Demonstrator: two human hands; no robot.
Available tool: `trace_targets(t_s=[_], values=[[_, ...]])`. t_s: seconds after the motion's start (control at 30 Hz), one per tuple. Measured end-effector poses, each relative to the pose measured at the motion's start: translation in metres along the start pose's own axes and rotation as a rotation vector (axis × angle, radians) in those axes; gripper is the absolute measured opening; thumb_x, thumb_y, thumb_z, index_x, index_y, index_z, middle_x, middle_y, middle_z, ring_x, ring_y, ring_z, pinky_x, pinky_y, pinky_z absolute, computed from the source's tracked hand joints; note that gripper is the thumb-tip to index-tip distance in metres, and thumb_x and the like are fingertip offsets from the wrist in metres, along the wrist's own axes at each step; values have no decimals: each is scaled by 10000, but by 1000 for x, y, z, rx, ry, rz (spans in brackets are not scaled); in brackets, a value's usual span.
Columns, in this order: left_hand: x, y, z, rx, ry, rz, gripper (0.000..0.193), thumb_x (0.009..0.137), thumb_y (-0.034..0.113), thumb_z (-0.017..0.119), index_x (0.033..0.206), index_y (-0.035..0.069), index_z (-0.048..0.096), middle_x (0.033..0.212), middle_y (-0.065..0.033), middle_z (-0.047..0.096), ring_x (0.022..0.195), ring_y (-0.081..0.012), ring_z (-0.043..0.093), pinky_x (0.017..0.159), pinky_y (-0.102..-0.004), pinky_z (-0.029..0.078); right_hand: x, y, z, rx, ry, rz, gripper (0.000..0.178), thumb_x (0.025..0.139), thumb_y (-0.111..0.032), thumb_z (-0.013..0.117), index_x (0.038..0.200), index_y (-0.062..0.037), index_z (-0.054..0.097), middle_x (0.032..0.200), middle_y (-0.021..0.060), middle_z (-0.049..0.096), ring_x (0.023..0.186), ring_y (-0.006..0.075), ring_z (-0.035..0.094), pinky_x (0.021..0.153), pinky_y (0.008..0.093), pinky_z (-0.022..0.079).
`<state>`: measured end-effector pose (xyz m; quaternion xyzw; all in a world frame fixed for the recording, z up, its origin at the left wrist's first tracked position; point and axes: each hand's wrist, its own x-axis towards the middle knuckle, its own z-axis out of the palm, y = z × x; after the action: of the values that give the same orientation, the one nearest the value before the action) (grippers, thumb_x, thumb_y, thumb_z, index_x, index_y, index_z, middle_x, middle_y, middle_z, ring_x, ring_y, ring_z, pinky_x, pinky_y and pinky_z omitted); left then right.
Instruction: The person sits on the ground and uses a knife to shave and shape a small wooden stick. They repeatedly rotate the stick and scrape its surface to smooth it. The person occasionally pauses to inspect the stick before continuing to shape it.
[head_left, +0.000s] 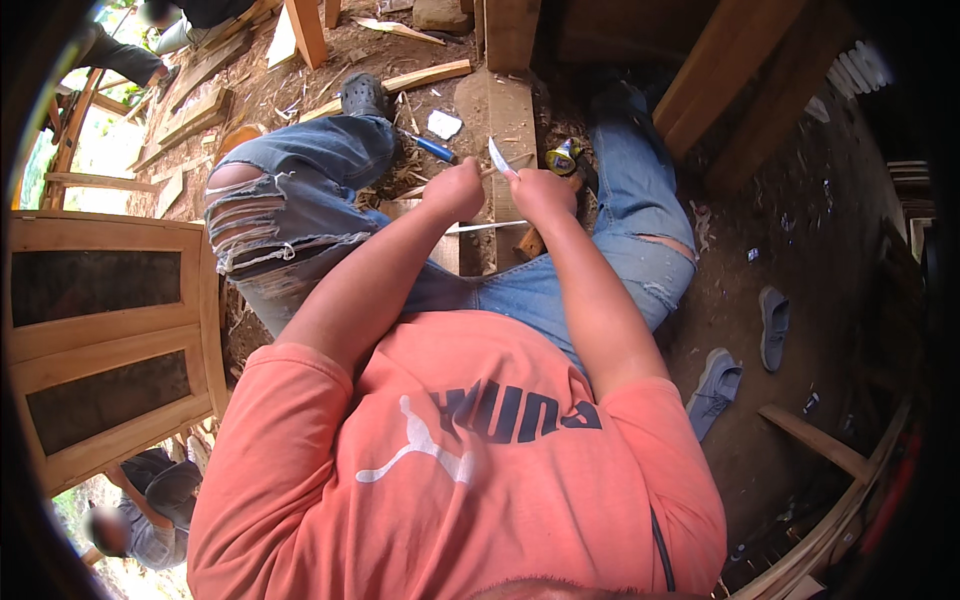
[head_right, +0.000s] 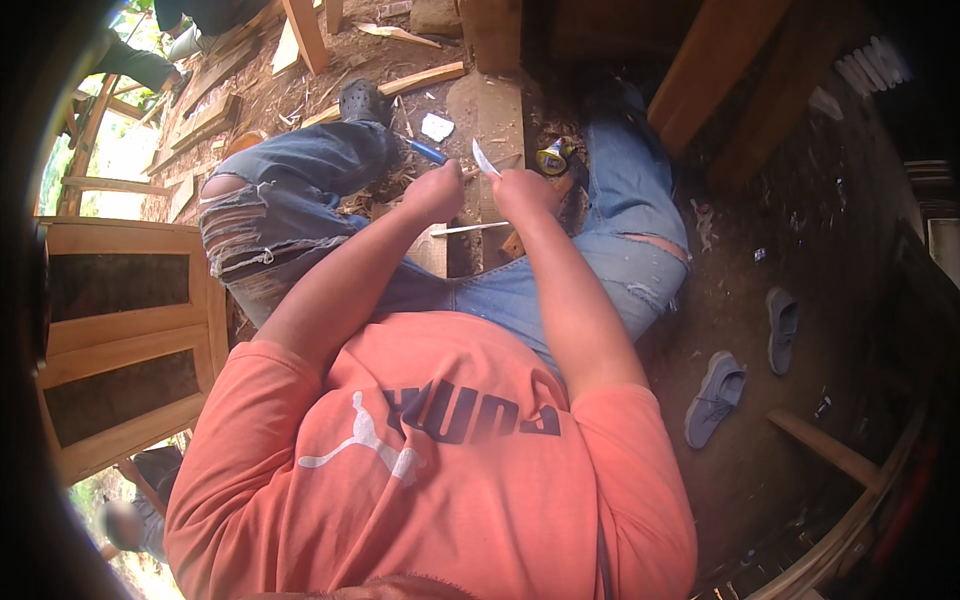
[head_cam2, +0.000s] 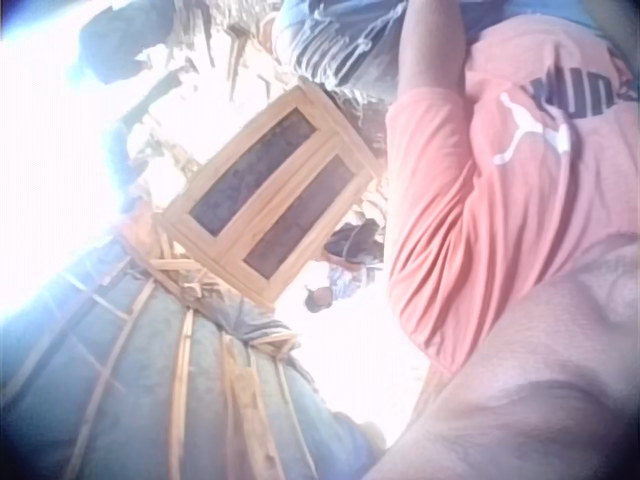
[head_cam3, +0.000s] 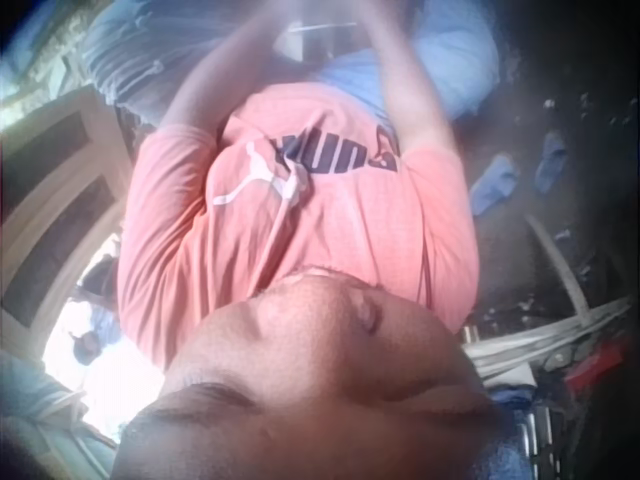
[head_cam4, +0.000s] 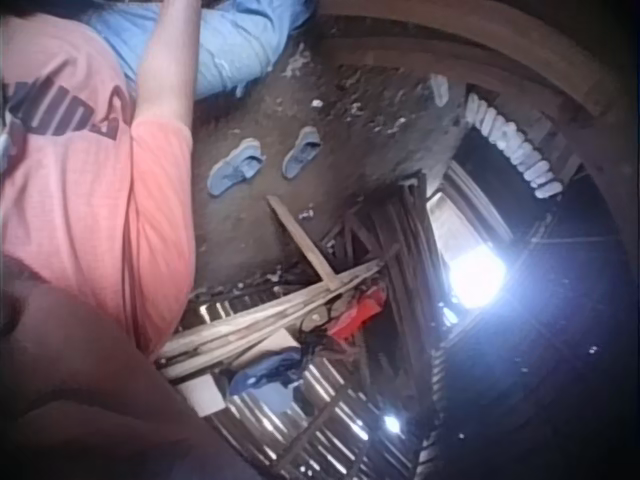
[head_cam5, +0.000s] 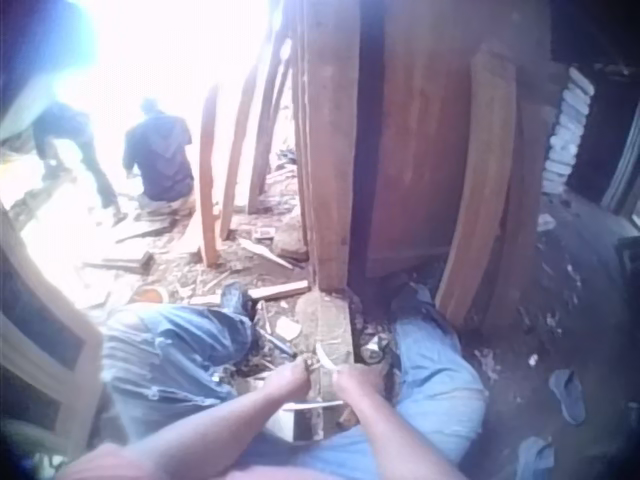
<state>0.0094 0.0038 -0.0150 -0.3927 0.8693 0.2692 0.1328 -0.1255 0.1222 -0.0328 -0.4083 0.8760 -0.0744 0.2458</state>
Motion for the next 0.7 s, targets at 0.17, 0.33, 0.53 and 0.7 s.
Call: trace_targets(t_s=[0.17, 0.33, 0.53, 0.7], values=[[-1, -3, 4, 18, 21, 86, 255, 975, 122, 528, 1199, 15, 585, 1133, -274, 746, 1083, -453, 726, 913, -557, 564, -3, -5, -5, -20, -30, 24, 579, 1093, -547, 431, 1095, -101, 801, 1112, 204, 772, 1049, 419, 734, 883, 550, 572], [-3, -3, 5, 45, -6, 69, 253, 981, 123, 514, 1198, 13, 582, 1119, -261, 751, 1075, -450, 727, 914, -556, 564, 9, 10, -12, -31, -31, 190, 553, 1088, -533, 472, 1174, -94, 797, 1186, 184, 774, 1116, 391, 738, 924, 523, 580], [-3, -3, 1, 35, 27, 88, 254, 974, 116, 519, 1204, 23, 573, 1113, -261, 750, 1067, -450, 728, 909, -569, 565, 4, 7, -14, -34, -68, 198, 549, 1092, -525, 460, 1187, -105, 801, 1183, 186, 777, 1120, 397, 741, 925, 524, 587], [-2, -4, 3, 47, 11, 99, 253, 976, 117, 519, 1204, 20, 570, 1111, -257, 752, 1068, -450, 727, 910, -567, 564, -6, -15, -12, 20, -71, 94, 571, 1091, -531, 443, 1190, -83, 783, 1191, 220, 760, 1122, 422, 720, 945, 550, 558]])
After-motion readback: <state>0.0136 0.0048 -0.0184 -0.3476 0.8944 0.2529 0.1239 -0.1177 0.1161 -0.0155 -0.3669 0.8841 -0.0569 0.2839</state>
